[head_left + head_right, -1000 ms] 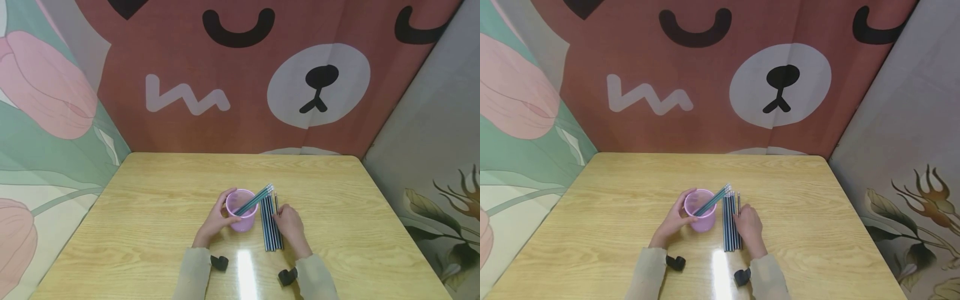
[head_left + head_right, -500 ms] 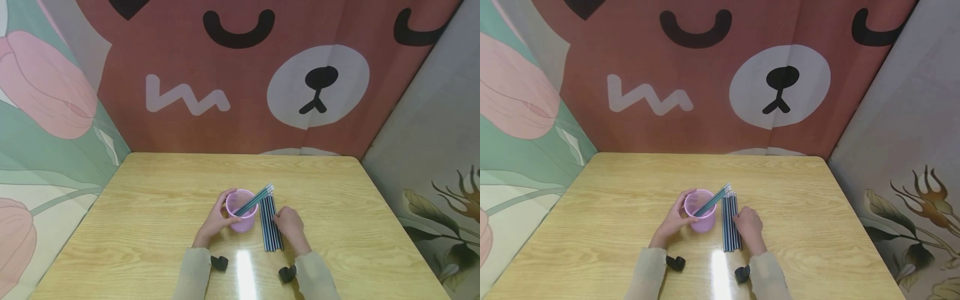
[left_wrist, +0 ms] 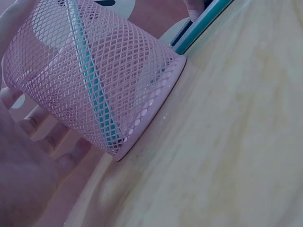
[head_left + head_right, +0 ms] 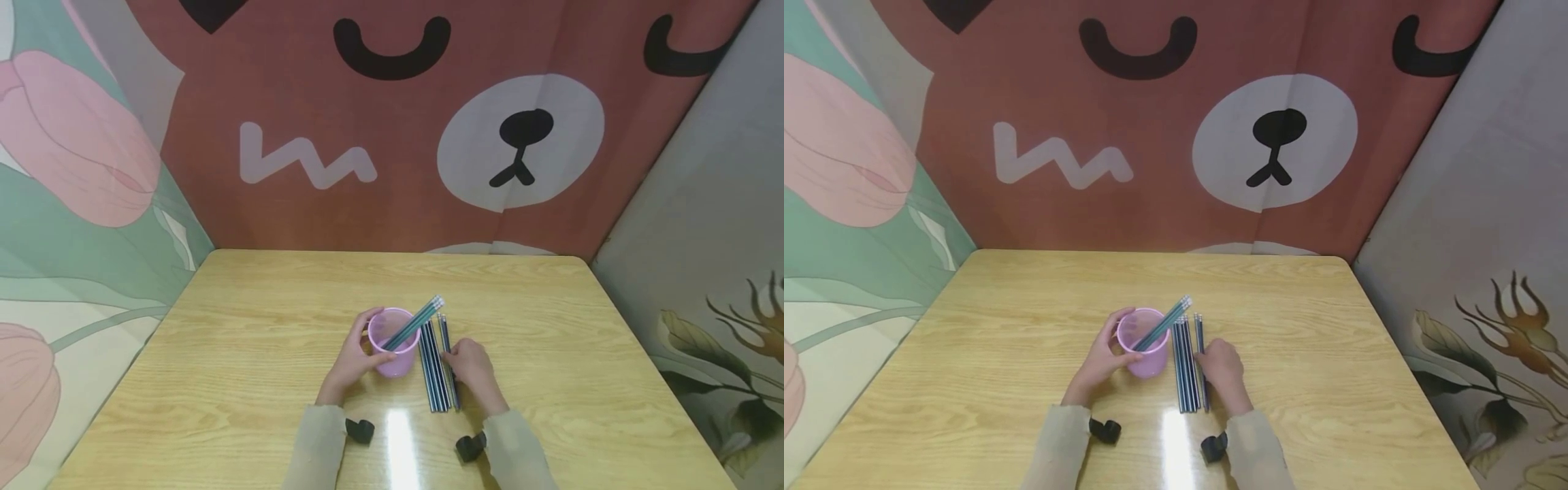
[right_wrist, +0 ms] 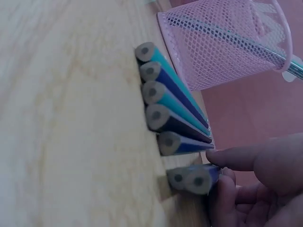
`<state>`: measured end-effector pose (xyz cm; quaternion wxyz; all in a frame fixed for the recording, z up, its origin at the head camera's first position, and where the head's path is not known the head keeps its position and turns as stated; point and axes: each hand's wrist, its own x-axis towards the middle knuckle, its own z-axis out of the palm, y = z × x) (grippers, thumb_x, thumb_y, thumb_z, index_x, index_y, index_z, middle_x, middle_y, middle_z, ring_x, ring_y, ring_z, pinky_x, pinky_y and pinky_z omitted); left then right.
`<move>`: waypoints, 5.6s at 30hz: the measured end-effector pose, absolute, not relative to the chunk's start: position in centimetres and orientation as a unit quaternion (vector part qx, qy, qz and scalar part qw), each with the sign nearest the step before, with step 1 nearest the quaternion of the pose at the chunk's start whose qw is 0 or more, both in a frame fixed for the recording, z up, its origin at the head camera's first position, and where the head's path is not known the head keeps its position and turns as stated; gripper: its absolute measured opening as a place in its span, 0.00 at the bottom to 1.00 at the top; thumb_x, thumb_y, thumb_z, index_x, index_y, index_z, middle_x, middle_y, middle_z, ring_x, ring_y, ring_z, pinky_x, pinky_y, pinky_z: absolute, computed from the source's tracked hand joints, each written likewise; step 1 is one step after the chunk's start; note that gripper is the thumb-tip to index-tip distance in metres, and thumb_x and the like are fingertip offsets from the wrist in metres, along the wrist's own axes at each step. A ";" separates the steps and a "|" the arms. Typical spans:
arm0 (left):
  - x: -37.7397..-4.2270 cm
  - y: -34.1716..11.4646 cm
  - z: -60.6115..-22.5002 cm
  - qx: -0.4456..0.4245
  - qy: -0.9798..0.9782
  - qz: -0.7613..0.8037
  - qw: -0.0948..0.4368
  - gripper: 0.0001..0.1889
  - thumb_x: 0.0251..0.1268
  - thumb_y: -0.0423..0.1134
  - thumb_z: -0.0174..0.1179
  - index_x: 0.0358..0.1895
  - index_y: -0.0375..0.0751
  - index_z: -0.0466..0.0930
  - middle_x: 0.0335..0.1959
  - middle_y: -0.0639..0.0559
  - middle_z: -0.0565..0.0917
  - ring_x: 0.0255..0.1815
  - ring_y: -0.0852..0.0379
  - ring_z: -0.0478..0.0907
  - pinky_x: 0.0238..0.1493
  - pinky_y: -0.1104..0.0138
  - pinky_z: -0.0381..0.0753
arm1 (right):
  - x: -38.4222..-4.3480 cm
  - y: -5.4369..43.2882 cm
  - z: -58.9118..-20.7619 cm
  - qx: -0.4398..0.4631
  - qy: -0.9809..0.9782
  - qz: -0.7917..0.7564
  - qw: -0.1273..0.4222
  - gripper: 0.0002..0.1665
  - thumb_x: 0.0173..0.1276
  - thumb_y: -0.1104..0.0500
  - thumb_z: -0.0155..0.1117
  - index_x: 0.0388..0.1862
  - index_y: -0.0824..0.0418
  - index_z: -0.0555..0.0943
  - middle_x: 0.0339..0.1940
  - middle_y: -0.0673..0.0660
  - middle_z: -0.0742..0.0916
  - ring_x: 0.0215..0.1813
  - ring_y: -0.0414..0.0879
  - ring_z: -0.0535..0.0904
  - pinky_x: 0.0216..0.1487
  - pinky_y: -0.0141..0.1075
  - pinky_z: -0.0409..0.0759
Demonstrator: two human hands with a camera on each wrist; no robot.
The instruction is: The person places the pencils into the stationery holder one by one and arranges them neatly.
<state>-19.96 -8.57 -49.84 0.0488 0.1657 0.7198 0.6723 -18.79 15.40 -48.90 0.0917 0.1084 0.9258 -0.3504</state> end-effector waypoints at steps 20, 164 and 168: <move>-20.1 -8.4 -49.9 0.145 0.730 0.666 0.039 0.48 0.44 0.33 0.74 0.72 0.53 0.59 0.68 0.43 0.67 0.64 0.36 0.69 0.67 0.42 0.69 | -17.1 15.5 -42.0 0.077 0.793 -0.524 -0.299 0.12 0.70 0.59 0.61 0.44 0.69 0.78 0.35 0.63 0.85 0.35 0.38 0.80 0.26 0.28 0.84; -20.3 -8.7 -50.1 0.170 0.744 0.645 0.027 0.48 0.45 0.37 0.75 0.72 0.54 0.58 0.69 0.46 0.65 0.67 0.43 0.66 0.67 0.47 0.71 | -17.6 15.9 -40.7 0.073 0.912 -0.293 -0.279 0.10 0.58 0.62 0.63 0.39 0.66 0.81 0.34 0.61 0.88 0.32 0.53 0.86 0.26 0.41 0.80; -20.3 -8.7 -50.1 0.169 0.743 0.647 0.029 0.48 0.45 0.37 0.75 0.72 0.55 0.59 0.69 0.47 0.65 0.67 0.43 0.66 0.68 0.48 0.70 | -17.2 15.8 -39.9 0.068 0.896 -0.308 -0.313 0.10 0.58 0.63 0.64 0.39 0.66 0.80 0.34 0.61 0.88 0.33 0.54 0.86 0.28 0.42 0.78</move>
